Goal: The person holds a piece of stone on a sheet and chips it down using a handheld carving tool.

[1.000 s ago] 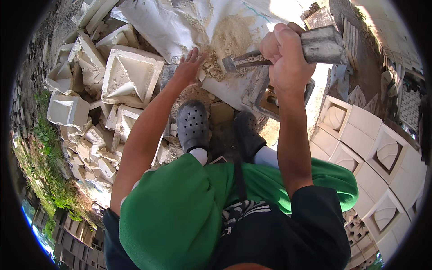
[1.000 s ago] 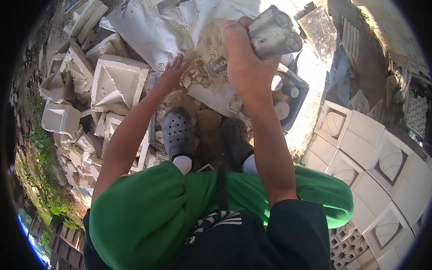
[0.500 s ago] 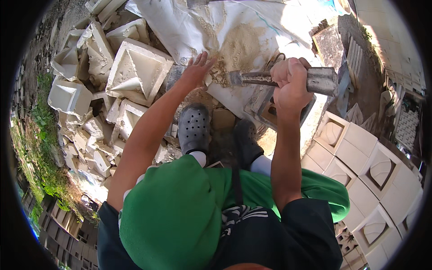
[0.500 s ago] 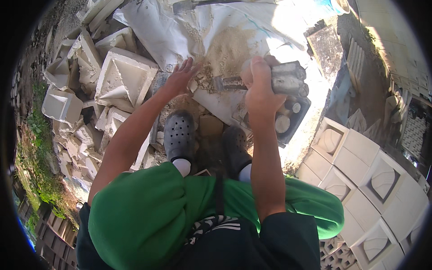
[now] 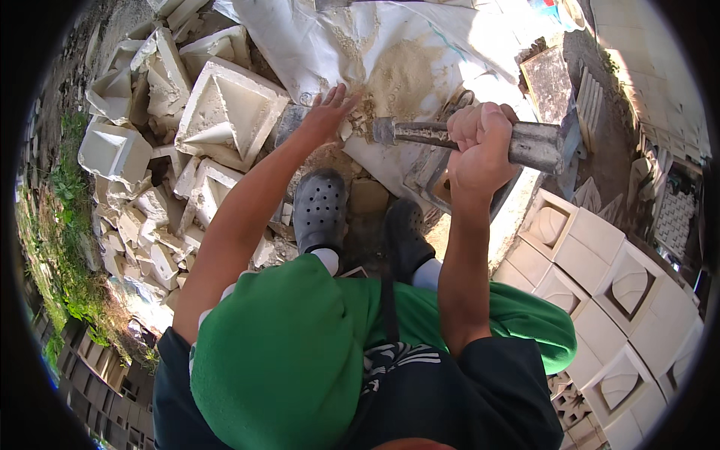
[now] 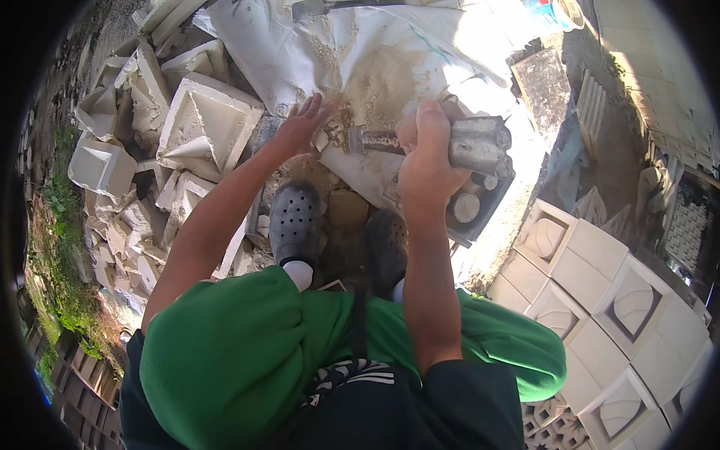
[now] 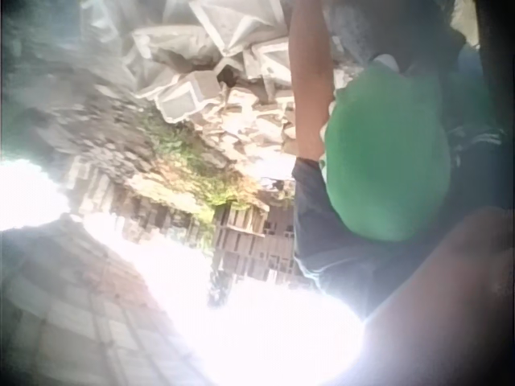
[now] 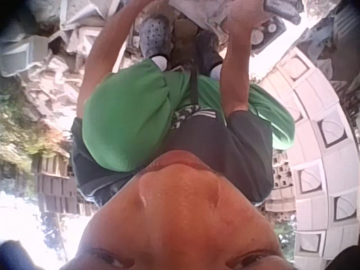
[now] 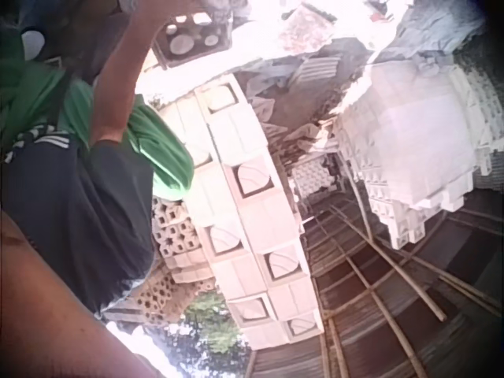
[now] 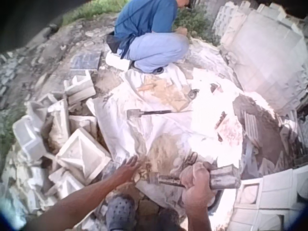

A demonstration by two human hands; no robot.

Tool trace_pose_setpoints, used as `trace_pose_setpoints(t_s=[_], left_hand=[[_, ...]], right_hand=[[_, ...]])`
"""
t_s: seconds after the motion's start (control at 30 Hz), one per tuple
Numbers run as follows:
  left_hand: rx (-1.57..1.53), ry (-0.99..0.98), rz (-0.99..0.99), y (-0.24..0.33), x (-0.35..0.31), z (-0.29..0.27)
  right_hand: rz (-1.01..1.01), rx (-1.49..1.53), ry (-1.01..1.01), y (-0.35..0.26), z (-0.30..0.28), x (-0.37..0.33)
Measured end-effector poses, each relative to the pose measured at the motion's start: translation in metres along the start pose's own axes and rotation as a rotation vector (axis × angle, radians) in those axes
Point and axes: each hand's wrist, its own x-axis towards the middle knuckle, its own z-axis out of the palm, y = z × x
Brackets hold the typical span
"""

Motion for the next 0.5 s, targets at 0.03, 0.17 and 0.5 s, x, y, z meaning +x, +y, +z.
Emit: trace_pose_setpoints(t_s=[0.03,0.17,0.5], left_hand=[[-0.001,-0.001,-0.005,0.001,-0.002,0.000],[-0.038,-0.024,-0.005,0.008,0.000,-0.005],[-0.071,0.284,0.075,0.029,-0.024,-0.008]], right_hand=[[-0.034,0.065,-0.008,-0.006,0.000,-0.002],[-0.097,0.047,0.059,0.045,0.001,-0.017],[-0.005,0.174,0.107,0.025,-0.041,0.004]])
